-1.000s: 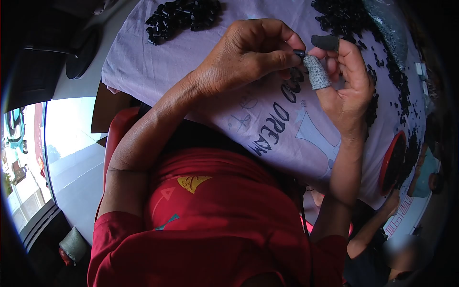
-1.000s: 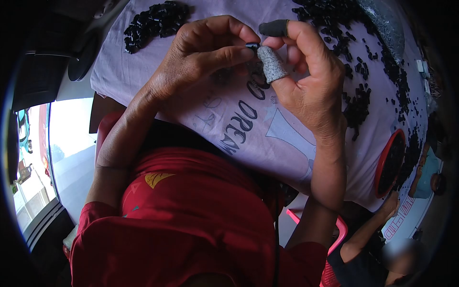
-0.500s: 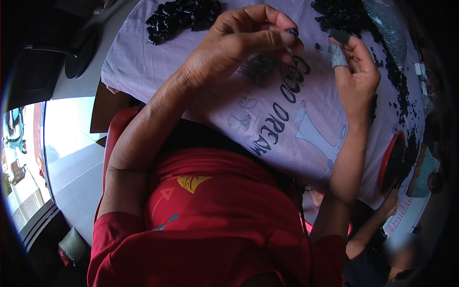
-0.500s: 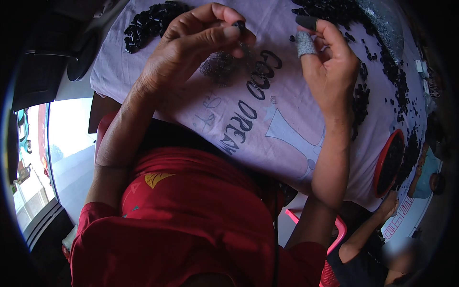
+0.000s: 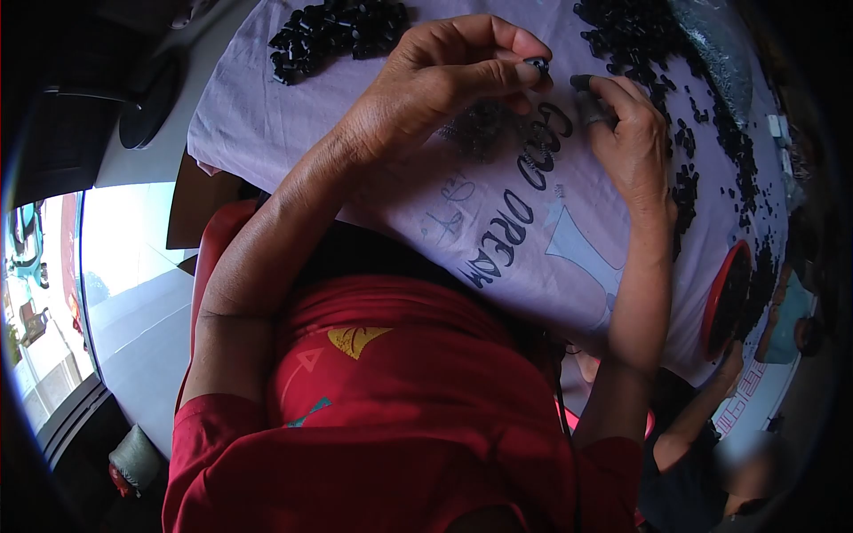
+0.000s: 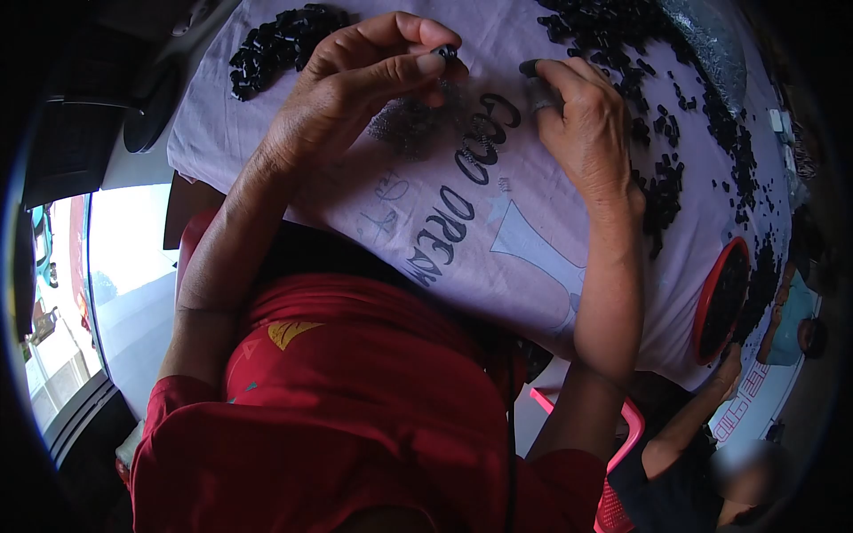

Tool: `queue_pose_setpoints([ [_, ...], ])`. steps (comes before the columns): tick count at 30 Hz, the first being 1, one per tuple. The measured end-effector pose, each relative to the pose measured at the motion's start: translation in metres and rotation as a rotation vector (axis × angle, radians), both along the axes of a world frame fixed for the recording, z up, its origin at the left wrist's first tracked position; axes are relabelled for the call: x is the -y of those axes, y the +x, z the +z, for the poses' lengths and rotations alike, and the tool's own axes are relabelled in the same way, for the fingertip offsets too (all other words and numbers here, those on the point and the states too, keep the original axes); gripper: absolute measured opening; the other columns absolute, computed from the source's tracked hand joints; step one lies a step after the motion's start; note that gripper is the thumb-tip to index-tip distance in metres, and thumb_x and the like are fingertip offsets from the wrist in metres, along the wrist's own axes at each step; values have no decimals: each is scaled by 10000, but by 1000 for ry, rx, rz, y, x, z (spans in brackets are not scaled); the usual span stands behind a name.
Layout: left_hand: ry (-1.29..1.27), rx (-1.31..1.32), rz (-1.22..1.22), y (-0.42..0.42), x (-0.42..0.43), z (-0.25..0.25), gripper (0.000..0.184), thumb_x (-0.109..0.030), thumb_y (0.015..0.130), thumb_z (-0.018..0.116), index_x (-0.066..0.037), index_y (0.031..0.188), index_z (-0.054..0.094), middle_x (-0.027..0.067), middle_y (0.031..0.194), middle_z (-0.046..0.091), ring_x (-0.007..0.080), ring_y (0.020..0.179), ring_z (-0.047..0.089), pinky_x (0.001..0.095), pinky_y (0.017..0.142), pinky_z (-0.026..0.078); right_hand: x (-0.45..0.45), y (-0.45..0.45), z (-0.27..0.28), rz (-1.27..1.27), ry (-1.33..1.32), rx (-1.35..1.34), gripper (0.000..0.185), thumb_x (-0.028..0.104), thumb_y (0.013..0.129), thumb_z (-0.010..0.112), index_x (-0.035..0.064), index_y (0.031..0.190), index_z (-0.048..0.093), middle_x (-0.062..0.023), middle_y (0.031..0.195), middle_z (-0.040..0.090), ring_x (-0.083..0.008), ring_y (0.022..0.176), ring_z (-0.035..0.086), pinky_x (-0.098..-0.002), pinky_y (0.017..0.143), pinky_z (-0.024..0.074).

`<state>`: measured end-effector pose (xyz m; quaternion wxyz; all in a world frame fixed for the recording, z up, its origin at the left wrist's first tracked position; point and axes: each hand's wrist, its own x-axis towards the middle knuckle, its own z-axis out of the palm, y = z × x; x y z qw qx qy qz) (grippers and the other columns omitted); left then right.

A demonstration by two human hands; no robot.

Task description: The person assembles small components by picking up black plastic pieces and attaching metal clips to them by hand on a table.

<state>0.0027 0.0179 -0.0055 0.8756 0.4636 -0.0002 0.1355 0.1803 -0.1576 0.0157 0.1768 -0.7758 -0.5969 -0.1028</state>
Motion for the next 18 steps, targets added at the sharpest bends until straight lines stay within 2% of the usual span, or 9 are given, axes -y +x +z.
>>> queue_pose_setpoints([
  [9,62,-15,3,0,2,3,182,-123,963,659,-27,1117,638,6,972,664,89,884,625,254,811,516,-1,-4,0,-50,-7,-52,374,-40,712,678,7,1082,656,-123,968,691,-277,877,694,-360,792,559],
  [12,80,-11,23,1,2,1,185,-123,963,660,-29,1121,637,-2,991,658,88,896,627,253,820,518,2,-1,-2,-38,20,-134,372,-30,709,679,9,1079,656,-129,973,699,-273,857,700,-356,788,560],
  [15,66,-1,24,1,2,-2,184,-122,965,657,-30,1123,635,-10,1009,652,85,909,628,252,829,521,1,-7,4,-137,-25,-277,349,-16,719,681,2,1067,665,-134,979,708,-272,849,704,-353,788,561],
  [18,76,-7,18,1,2,-1,184,-123,974,642,-32,1134,629,-22,1024,643,76,921,626,253,836,525,1,-5,2,-75,-11,-210,327,-6,729,683,-2,1055,673,-136,968,712,-276,835,707,-358,780,563],
])
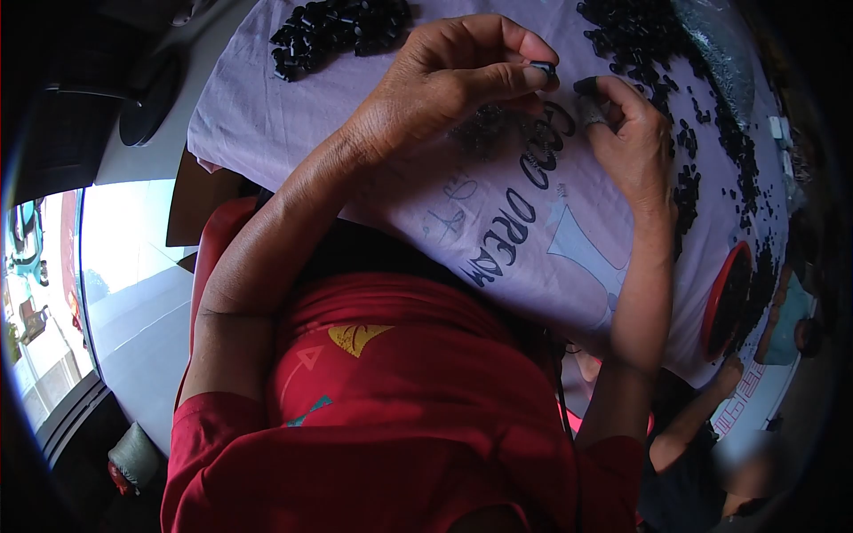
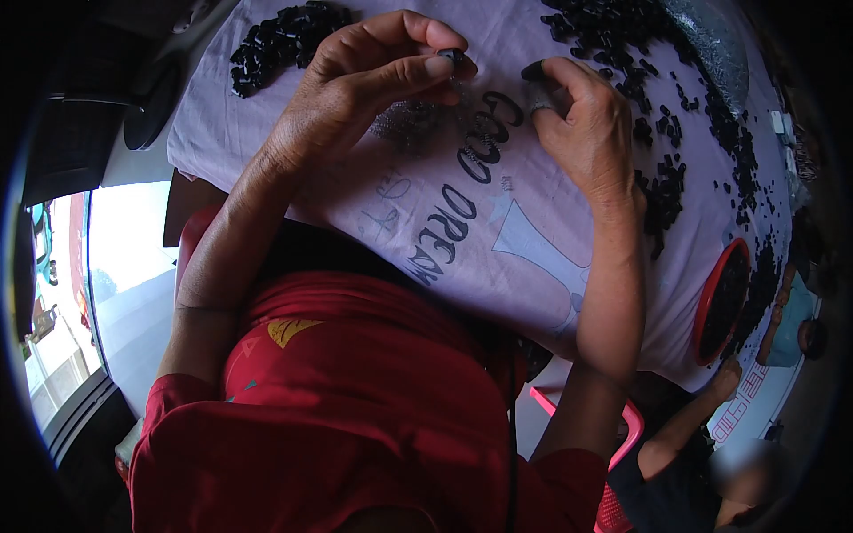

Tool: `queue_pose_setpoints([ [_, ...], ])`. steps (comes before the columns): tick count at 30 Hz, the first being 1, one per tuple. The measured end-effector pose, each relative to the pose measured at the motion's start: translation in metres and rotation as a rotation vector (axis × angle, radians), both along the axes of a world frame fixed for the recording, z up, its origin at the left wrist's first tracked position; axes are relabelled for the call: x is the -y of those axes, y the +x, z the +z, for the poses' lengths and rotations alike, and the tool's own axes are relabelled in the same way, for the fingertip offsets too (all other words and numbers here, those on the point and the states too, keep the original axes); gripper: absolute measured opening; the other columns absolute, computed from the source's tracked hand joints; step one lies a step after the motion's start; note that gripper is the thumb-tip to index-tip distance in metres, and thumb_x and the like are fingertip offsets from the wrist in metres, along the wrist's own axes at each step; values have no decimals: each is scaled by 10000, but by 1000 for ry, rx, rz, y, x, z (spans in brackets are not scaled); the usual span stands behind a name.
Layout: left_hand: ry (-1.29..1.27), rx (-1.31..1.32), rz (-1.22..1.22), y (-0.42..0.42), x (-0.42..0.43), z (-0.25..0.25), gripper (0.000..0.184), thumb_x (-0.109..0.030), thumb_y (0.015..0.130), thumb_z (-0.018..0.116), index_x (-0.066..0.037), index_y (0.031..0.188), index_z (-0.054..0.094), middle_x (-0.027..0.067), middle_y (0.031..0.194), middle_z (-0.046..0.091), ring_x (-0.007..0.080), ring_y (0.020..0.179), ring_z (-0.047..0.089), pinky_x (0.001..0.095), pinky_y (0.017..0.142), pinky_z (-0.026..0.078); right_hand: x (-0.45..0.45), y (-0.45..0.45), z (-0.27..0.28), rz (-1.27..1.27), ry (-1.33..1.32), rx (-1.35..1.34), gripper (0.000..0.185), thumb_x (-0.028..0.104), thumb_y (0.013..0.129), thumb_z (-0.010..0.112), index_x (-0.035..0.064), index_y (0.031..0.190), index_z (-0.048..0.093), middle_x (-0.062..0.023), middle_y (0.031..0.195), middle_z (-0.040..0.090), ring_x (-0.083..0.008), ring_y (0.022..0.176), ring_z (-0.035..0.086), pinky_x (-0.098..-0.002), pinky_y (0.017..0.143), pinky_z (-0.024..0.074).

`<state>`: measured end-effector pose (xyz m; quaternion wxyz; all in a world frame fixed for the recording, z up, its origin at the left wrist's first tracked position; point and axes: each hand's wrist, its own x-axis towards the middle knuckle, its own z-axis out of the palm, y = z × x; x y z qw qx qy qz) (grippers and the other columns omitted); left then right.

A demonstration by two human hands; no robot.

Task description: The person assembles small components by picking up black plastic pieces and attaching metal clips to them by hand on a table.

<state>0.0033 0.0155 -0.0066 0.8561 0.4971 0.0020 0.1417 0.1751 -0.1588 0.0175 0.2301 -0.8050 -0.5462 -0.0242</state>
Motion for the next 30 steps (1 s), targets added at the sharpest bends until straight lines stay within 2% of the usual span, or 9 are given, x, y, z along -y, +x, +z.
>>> queue_pose_setpoints([
  [4,-86,-9,69,1,8,2,140,-100,929,685,-30,1046,651,31,944,673,141,881,658,282,802,530,-1,2,-4,21,16,61,327,-7,730,683,-3,1057,672,-140,963,714,-274,843,711,-363,782,562],
  [7,187,-13,149,-1,6,7,178,-95,956,652,10,1100,650,86,980,701,143,914,692,277,822,586,-3,-3,-2,-36,14,53,327,-12,728,681,-2,1054,674,-135,956,716,-271,850,713,-363,783,561],
  [9,206,-64,141,-6,7,15,181,-96,957,649,4,1108,652,82,991,698,141,925,689,277,833,585,-3,-7,1,-68,-5,45,327,-18,729,677,0,1056,677,-133,948,716,-263,849,713,-355,777,561],
  [13,225,-94,135,-8,7,18,181,-100,955,653,-4,1108,655,71,989,691,139,921,687,275,829,585,0,-2,1,-18,48,-288,259,-9,798,645,7,1055,676,-63,911,709,-137,803,681,-266,743,536],
  [15,249,-115,108,-8,6,17,173,-127,960,646,-49,1114,653,71,1078,695,142,979,678,289,854,560,0,3,1,97,169,-536,221,3,840,627,9,1055,677,-28,904,697,-74,804,649,-220,741,514],
  [18,248,-130,80,-9,7,14,171,-137,962,644,-66,1117,653,68,1123,696,144,1009,673,296,868,547,-1,-7,13,228,284,-726,192,19,892,587,2,1064,671,1,927,677,-40,836,613,-190,766,493],
  [21,236,-142,47,-8,8,16,170,-127,958,647,-53,1111,655,63,1093,699,136,998,671,288,867,543,1,-13,21,378,296,-907,214,13,906,555,-10,1094,654,-24,946,682,-63,873,628,-200,802,502],
  [25,215,-135,-21,-11,10,21,169,-115,951,655,-35,1100,662,51,1022,705,113,962,665,266,859,530,-1,-18,20,455,304,-920,229,10,913,530,-22,1117,632,-43,967,689,-74,911,643,-221,838,519],
  [30,239,-117,29,-9,12,18,172,-113,944,666,-27,1093,672,38,965,705,101,923,659,250,847,519,-2,-18,17,461,271,-875,214,2,910,535,-21,1100,631,-60,988,697,-88,927,659,-237,847,532],
])
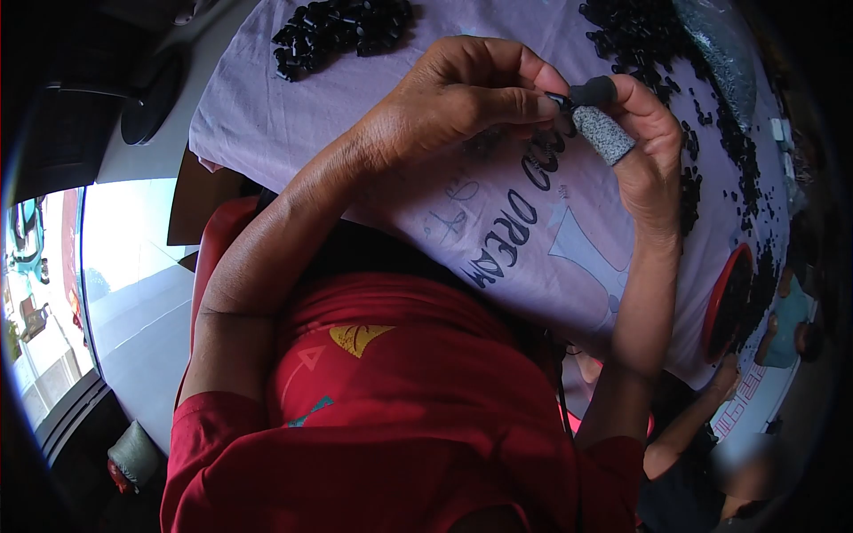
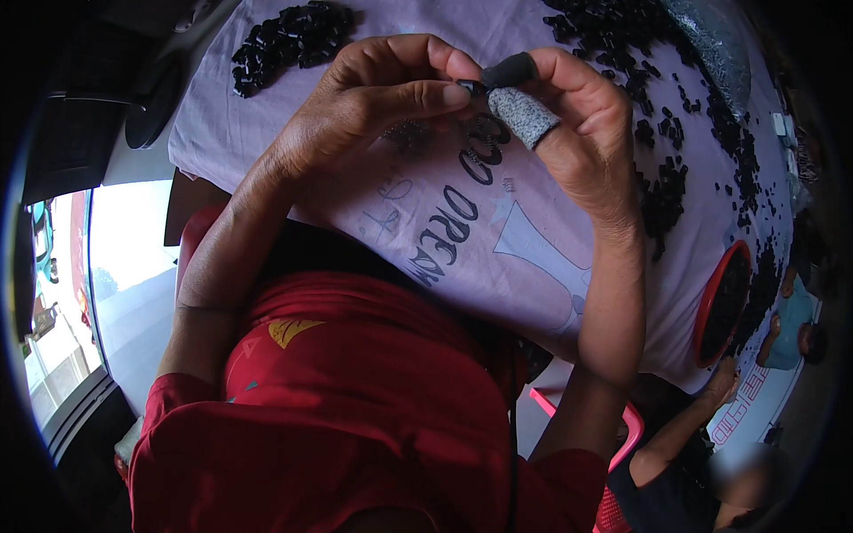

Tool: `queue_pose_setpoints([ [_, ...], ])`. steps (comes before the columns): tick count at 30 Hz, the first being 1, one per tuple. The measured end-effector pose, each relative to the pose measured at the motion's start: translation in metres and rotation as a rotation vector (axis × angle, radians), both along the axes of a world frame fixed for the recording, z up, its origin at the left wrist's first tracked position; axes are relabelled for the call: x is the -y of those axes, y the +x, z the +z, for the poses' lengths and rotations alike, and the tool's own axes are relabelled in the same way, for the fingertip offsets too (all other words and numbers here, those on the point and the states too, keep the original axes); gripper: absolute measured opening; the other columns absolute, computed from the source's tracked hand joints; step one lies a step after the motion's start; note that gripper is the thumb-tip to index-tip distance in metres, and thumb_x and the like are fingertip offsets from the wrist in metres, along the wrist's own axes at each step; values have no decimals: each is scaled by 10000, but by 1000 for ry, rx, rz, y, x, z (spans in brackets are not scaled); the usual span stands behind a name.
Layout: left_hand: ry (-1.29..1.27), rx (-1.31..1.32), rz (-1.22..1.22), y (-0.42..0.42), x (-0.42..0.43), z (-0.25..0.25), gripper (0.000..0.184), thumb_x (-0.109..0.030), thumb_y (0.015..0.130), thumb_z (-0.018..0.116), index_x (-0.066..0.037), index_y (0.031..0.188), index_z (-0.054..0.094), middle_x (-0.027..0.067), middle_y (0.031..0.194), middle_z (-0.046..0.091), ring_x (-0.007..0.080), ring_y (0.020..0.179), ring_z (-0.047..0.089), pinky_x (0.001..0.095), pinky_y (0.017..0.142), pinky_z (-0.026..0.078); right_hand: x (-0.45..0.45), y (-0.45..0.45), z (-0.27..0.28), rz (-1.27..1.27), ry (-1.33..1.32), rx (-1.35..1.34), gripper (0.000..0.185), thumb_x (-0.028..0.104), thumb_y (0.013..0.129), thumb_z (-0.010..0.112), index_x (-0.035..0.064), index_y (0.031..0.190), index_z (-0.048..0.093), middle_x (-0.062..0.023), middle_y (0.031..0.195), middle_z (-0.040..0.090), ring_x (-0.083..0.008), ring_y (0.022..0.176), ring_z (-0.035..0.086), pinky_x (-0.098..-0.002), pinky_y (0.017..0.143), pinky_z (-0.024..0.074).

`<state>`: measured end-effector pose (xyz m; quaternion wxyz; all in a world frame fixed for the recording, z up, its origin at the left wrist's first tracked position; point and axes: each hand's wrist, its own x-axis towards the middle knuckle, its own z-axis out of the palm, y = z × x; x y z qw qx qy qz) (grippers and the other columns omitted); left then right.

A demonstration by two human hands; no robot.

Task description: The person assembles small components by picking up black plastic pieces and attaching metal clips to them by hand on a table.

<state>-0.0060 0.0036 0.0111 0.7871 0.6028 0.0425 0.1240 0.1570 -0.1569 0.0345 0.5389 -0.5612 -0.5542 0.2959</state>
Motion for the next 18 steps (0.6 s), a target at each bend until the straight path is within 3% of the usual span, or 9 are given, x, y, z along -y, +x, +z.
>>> queue_pose_setpoints([
  [6,4,-18,14,-2,-1,2,187,-125,938,678,-21,1093,673,38,941,700,95,896,656,246,839,521,-3,-9,2,-45,13,-55,197,-18,890,583,-25,1081,630,-64,958,699,-94,891,668,-232,829,537],
  [15,-99,-8,84,2,-4,-5,217,-164,950,670,-23,1115,658,49,1007,704,105,897,663,256,832,534,-8,-16,-9,-240,45,219,151,-28,852,636,-2,1001,654,-16,829,686,-68,788,666,-215,712,543],
  [18,-77,-22,88,1,-4,-5,210,-162,953,666,-34,1120,659,52,1036,711,109,904,667,260,836,536,-4,-3,-7,-182,-60,197,131,-26,845,647,2,971,667,-4,774,666,-42,695,608,-206,635,509],
])
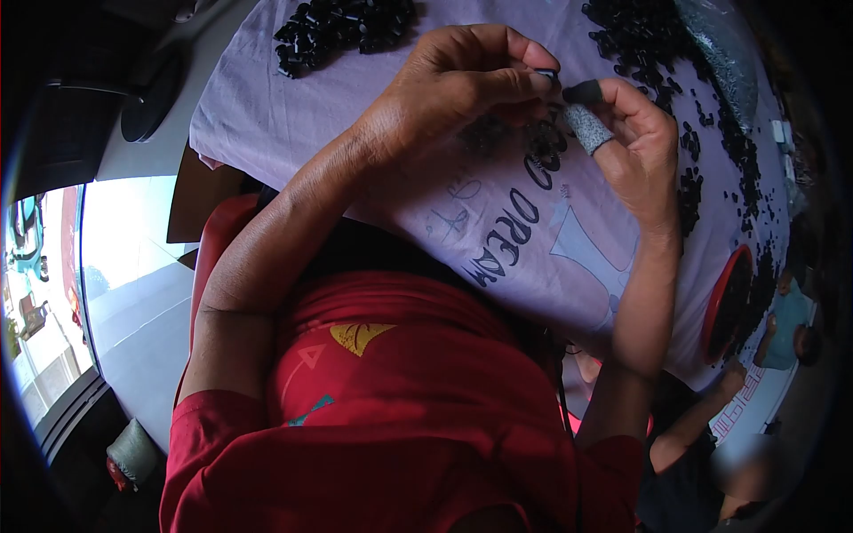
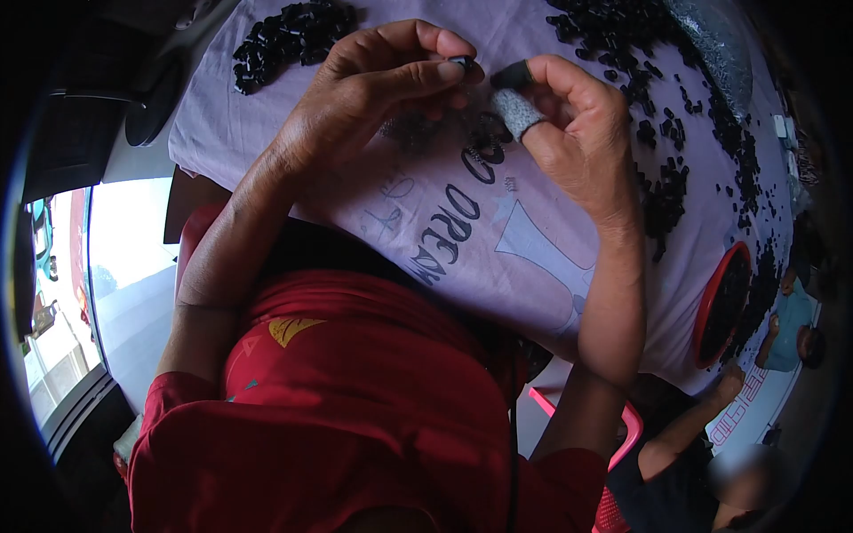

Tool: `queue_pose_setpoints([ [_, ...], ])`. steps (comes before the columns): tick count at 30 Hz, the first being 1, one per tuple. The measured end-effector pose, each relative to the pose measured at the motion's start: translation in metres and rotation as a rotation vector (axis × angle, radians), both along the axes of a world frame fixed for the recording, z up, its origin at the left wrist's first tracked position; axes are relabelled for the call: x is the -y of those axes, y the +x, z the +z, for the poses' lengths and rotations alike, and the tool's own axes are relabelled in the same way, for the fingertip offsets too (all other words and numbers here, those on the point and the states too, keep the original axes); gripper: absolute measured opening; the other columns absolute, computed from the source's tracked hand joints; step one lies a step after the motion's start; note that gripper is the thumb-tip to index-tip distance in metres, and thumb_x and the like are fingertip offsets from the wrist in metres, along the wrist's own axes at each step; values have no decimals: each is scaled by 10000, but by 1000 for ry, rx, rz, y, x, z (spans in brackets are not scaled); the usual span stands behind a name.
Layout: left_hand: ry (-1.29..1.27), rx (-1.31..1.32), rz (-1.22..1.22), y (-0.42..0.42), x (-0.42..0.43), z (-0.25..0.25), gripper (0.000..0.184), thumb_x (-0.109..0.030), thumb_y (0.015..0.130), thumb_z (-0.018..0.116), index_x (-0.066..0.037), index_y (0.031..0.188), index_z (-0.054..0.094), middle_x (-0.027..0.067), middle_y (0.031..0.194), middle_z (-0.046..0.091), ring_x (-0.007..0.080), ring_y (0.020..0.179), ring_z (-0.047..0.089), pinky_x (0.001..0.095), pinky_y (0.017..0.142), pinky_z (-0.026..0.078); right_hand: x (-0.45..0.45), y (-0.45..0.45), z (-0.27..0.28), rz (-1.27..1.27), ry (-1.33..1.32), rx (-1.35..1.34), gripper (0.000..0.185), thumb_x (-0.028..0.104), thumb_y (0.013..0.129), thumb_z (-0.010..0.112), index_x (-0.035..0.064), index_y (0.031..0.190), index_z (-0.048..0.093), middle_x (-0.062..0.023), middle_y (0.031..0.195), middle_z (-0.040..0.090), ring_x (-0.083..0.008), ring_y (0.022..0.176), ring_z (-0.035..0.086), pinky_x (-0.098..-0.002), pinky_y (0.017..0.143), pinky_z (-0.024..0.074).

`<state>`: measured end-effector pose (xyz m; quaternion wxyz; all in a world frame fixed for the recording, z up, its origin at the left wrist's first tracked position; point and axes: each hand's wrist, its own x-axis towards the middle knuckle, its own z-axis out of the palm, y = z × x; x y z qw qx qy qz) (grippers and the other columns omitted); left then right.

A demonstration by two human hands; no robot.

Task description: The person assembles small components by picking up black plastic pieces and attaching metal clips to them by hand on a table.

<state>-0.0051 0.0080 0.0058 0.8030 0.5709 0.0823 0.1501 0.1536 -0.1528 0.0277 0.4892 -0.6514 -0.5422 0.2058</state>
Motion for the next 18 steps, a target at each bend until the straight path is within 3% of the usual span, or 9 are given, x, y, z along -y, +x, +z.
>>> queue_pose_setpoints([
  [4,41,3,53,1,1,1,196,-133,945,678,-11,1097,662,52,937,706,112,851,680,249,791,557,9,4,9,65,-306,209,127,7,786,718,9,912,698,10,723,651,-42,568,457,-229,512,400],
  [7,52,-24,28,0,-1,1,201,-163,956,664,-51,1123,661,53,1045,713,108,909,670,258,833,538,8,-3,9,69,-320,393,194,25,742,749,5,930,703,-14,704,652,-67,561,483,-246,519,422],
  [8,52,-24,27,0,-1,1,202,-164,955,666,-51,1123,660,52,1044,713,106,906,670,256,832,538,8,-5,8,65,-318,409,238,22,714,753,-3,945,704,-59,721,660,-127,553,539,-285,530,454],
  [14,42,-15,17,1,-4,-3,216,-165,951,672,-45,1128,651,50,1034,712,99,882,664,250,821,534,5,-14,14,84,-252,652,249,-57,664,670,-15,908,694,-123,807,645,-290,735,641,-383,681,523],
  [18,24,-13,-1,-1,-3,-1,221,-157,947,676,-37,1131,645,50,1031,711,94,865,660,246,808,533,4,-21,17,80,-206,745,230,-71,635,645,-2,853,672,-126,792,628,-299,800,634,-411,716,524],
])
